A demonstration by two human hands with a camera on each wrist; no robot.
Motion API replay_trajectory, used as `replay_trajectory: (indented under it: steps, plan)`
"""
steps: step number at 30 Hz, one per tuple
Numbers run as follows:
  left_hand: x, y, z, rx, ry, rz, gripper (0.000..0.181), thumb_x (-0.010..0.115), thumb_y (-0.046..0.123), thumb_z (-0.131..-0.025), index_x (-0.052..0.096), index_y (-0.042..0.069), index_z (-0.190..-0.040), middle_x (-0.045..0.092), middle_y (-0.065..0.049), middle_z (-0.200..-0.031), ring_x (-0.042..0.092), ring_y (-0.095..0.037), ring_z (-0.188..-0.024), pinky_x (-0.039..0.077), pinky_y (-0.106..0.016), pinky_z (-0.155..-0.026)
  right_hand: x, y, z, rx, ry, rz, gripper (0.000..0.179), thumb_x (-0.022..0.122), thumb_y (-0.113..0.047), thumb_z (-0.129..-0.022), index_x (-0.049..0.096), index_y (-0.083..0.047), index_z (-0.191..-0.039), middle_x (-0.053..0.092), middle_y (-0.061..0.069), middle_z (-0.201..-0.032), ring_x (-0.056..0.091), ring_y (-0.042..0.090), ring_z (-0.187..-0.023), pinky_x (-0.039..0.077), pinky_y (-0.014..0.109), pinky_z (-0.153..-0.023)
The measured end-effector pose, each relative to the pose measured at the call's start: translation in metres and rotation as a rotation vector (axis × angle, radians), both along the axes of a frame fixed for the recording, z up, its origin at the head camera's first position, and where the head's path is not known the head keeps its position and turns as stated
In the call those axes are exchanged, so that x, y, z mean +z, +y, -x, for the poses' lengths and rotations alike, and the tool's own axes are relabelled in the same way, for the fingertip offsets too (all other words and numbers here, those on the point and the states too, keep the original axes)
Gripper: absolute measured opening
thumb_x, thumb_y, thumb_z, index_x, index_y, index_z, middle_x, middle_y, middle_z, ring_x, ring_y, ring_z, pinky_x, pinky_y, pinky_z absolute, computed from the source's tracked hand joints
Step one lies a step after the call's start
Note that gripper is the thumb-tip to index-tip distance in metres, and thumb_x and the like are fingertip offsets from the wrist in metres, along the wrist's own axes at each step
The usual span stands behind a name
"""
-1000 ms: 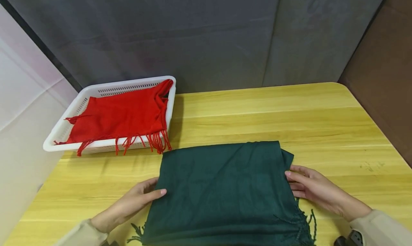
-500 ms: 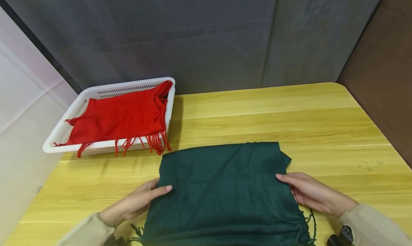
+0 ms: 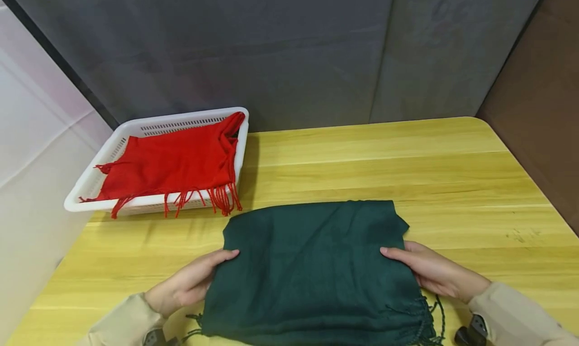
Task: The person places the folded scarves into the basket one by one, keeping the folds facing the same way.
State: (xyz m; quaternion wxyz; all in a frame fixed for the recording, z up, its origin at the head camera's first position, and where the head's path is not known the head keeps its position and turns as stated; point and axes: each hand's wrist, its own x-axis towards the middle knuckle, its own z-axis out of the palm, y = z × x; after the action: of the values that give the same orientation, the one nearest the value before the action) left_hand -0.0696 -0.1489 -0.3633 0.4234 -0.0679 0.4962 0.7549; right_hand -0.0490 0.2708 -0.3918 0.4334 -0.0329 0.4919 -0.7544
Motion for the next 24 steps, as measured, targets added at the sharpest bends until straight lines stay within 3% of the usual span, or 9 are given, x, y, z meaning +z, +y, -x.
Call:
replay_trajectory:
  steps: [5, 8, 11, 15, 18, 21, 24]
  plan:
    - [0.0024, -0.0025, 0.0005, 0.007, -0.064, -0.071, 0.041, 0.038, 0.024, -0.095, 0.023, 0.002, -0.127, 0.058, -0.001, -0.104, 0.055, -0.011, -0.096, 0.043, -0.028, -0.085, 0.0005, -0.0042, -0.0011, -0.098, 0.071, -0.234, 0.068, 0.039, -0.025, -0.096, -0.010, -0.008, -0.140, 0.033, 0.014, -0.132, 0.046, 0.023, -0.111, 0.038, 0.045, -0.090]
    - [0.0036, -0.0041, 0.0005, 0.024, -0.095, -0.086, 0.036, 0.038, 0.025, -0.095, 0.029, 0.003, -0.122, 0.059, -0.001, -0.103, 0.055, -0.010, -0.096, 0.042, -0.027, -0.086, 0.0000, -0.0070, -0.0008, -0.160, 0.103, -0.336, 0.071, 0.042, -0.029, -0.094, -0.010, -0.012, -0.141, 0.019, 0.021, -0.139, 0.045, 0.023, -0.112, 0.040, 0.045, -0.089]
    - [0.0041, -0.0051, 0.0004, 0.043, -0.092, -0.086, 0.040, 0.038, 0.023, -0.096, 0.022, 0.004, -0.128, 0.057, -0.001, -0.106, 0.054, -0.011, -0.098, 0.041, -0.028, -0.088, -0.0004, -0.0085, -0.0016, -0.230, 0.121, -0.394, 0.071, 0.043, -0.031, -0.094, -0.006, -0.014, -0.142, 0.014, 0.022, -0.141, 0.044, 0.023, -0.112, 0.040, 0.044, -0.088]
    - [0.0031, -0.0051, 0.0007, 0.082, -0.041, -0.059, 0.058, 0.039, 0.019, -0.096, 0.001, 0.010, -0.139, 0.049, -0.004, -0.116, 0.051, -0.013, -0.104, 0.039, -0.032, -0.091, 0.0007, -0.0079, -0.0040, -0.302, 0.115, -0.406, 0.071, 0.046, -0.033, -0.092, 0.000, -0.014, -0.142, 0.026, 0.016, -0.138, 0.046, 0.020, -0.111, 0.041, 0.043, -0.088]
    - [0.0013, -0.0051, 0.0010, 0.103, 0.004, -0.033, 0.065, 0.040, 0.017, -0.095, -0.007, 0.014, -0.140, 0.040, -0.008, -0.125, 0.048, -0.015, -0.107, 0.037, -0.034, -0.093, 0.0005, -0.0062, -0.0051, -0.335, 0.115, -0.389, 0.071, 0.047, -0.033, -0.092, 0.002, -0.010, -0.142, 0.038, 0.008, -0.130, 0.050, 0.016, -0.107, 0.041, 0.042, -0.088]
    - [0.0015, -0.0050, 0.0013, 0.118, 0.031, -0.013, 0.062, 0.041, 0.015, -0.095, -0.002, 0.015, -0.139, 0.038, -0.008, -0.126, 0.049, -0.014, -0.107, 0.038, -0.034, -0.092, -0.0005, -0.0048, -0.0054, -0.378, 0.115, -0.371, 0.067, 0.047, -0.032, -0.092, 0.008, -0.009, -0.141, 0.047, -0.001, -0.120, 0.053, 0.012, -0.103, 0.042, 0.040, -0.088]
    - [0.0040, -0.0054, 0.0011, 0.131, 0.046, -0.006, 0.052, 0.042, 0.013, -0.094, 0.009, 0.016, -0.134, 0.045, -0.005, -0.119, 0.051, -0.014, -0.102, 0.041, -0.033, -0.088, -0.0004, -0.0035, -0.0055, -0.435, 0.113, -0.366, 0.060, 0.049, -0.029, -0.091, 0.020, -0.010, -0.139, 0.051, -0.005, -0.113, 0.055, 0.010, -0.098, 0.043, 0.040, -0.086]
